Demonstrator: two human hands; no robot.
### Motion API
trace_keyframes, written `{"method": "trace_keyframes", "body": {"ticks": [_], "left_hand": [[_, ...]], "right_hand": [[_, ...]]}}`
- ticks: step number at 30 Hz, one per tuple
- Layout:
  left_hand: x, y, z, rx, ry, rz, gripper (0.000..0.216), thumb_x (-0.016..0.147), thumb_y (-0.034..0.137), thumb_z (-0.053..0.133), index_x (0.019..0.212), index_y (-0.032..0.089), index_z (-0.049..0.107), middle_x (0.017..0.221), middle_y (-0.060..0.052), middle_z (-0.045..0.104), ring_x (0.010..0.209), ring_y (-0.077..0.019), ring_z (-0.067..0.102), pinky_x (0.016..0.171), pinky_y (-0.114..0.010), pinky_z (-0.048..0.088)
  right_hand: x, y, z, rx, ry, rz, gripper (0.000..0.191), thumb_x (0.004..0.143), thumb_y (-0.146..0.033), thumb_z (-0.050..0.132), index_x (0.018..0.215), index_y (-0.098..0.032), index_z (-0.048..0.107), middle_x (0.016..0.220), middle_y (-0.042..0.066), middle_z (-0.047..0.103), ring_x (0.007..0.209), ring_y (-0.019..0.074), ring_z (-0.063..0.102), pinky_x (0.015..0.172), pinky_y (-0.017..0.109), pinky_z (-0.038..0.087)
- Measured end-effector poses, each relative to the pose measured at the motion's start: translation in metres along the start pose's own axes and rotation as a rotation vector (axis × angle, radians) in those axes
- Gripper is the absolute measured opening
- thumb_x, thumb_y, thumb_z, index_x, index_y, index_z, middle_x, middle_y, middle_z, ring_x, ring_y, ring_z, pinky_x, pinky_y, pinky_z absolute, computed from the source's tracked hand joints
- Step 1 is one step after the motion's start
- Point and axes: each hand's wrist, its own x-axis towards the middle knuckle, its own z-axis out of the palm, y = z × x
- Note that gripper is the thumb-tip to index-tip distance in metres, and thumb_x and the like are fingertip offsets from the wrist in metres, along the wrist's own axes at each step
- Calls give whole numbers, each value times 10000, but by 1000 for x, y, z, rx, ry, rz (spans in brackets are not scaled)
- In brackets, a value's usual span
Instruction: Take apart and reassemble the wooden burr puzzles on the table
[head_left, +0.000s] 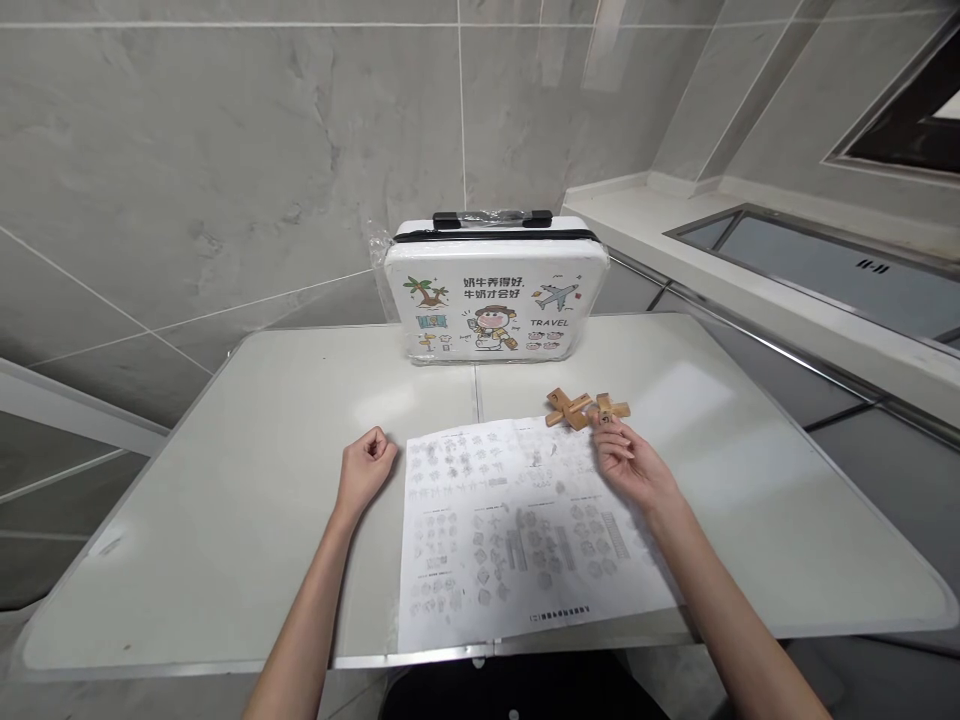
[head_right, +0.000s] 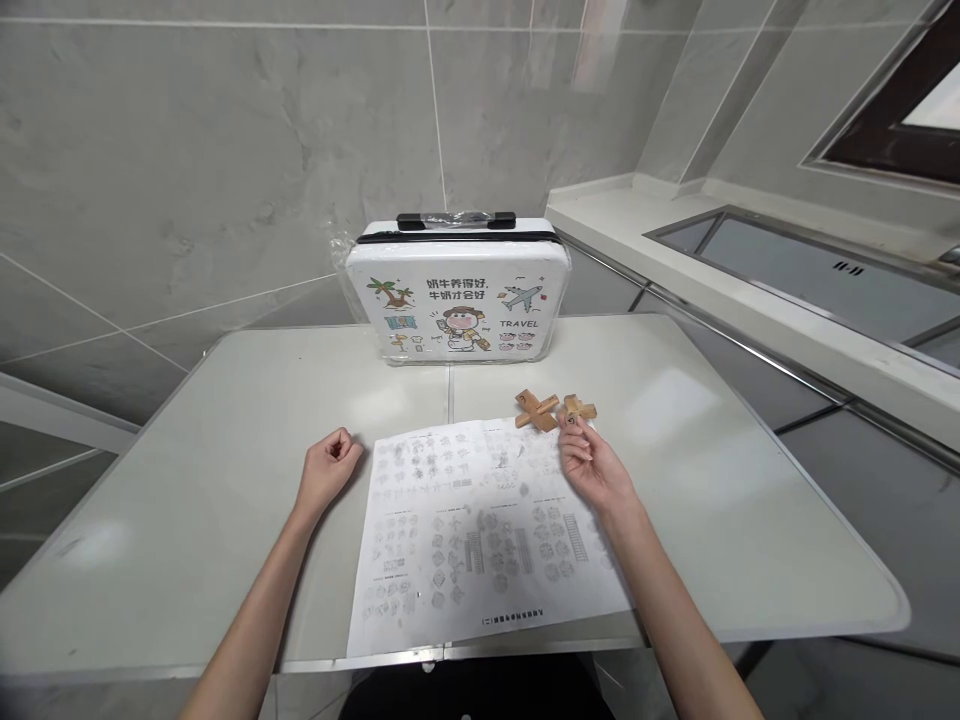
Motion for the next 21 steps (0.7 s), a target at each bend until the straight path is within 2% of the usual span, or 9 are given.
{"method": "trace_keyframes", "body": {"ticks": [3, 6, 9, 11, 13, 15, 16, 18, 21], "left_hand": [[-5, 5, 1, -14, 5, 0, 296, 762, 241, 565, 648, 229, 292, 639, 63, 252, 614, -121, 257, 587, -254, 233], [-22, 20, 7, -37, -32, 7, 344, 809, 271, 594, 650, 230, 291, 638, 61, 266, 610, -124, 275, 589, -257, 259], [-50, 44, 21, -66, -154, 16, 394, 884, 358, 647, 652, 226, 358, 623, 53, 365, 598, -130, 359, 603, -261, 343], [-69, 64, 33, -154, -341, 0, 334, 950, 445, 643, 735, 218, 525, 678, 17, 530, 640, -158, 491, 644, -280, 431], [-86, 82, 42, -296, -536, 21, 303, 964, 518, 674, 956, 215, 675, 938, -63, 691, 850, -210, 625, 816, -329, 517], [-98, 96, 48, -451, -704, 36, 478, 955, 615, 680, 1250, 239, 692, 1281, -134, 691, 1102, -274, 657, 989, -393, 518], [-103, 100, 50, -526, -760, 28, 582, 951, 680, 651, 1343, 250, 671, 1370, -147, 667, 1193, -303, 641, 1050, -425, 498], [-110, 106, 51, -638, -860, -16, 719, 937, 771, 588, 1421, 243, 654, 1424, -163, 658, 1269, -347, 622, 1101, -474, 472], [-119, 107, 50, -772, -933, -102, 759, 919, 780, 607, 1407, 203, 684, 1346, -188, 710, 1123, -351, 706, 1037, -485, 513]], "right_hand": [[-20, 7, 8, -115, 40, -82, 89, 975, -223, 735, 993, -206, 650, 657, -83, 421, 471, 70, 374, 350, 110, 383], [-48, 21, 21, -396, 59, -142, 286, 952, -440, 782, 1048, -188, 686, 683, -54, 479, 527, 86, 421, 410, 163, 420], [-75, 40, 36, -637, 16, -77, 384, 969, -557, 727, 988, -177, 678, 682, -32, 530, 524, 101, 438, 427, 216, 395], [-89, 53, 45, -742, -74, -12, 441, 967, -597, 706, 852, -179, 630, 680, -13, 569, 527, 113, 484, 451, 242, 411], [-98, 67, 52, -800, -184, 66, 445, 982, -610, 681, 913, -172, 648, 691, -3, 606, 545, 129, 540, 480, 256, 439], [-104, 79, 57, -822, -308, 121, 444, 1009, -610, 643, 959, -168, 646, 692, 1, 628, 544, 133, 563, 504, 263, 459], [-105, 85, 59, -822, -364, 141, 442, 1023, -606, 624, 944, -171, 632, 681, -1, 629, 535, 128, 559, 512, 263, 462], [-108, 94, 61, -824, -453, 179, 423, 1041, -588, 607, 950, -175, 616, 672, -6, 633, 529, 119, 552, 532, 260, 471], [-110, 106, 61, -788, -528, 211, 409, 1039, -574, 621, 972, -170, 622, 703, 1, 648, 534, 109, 550, 528, 244, 470]]}}
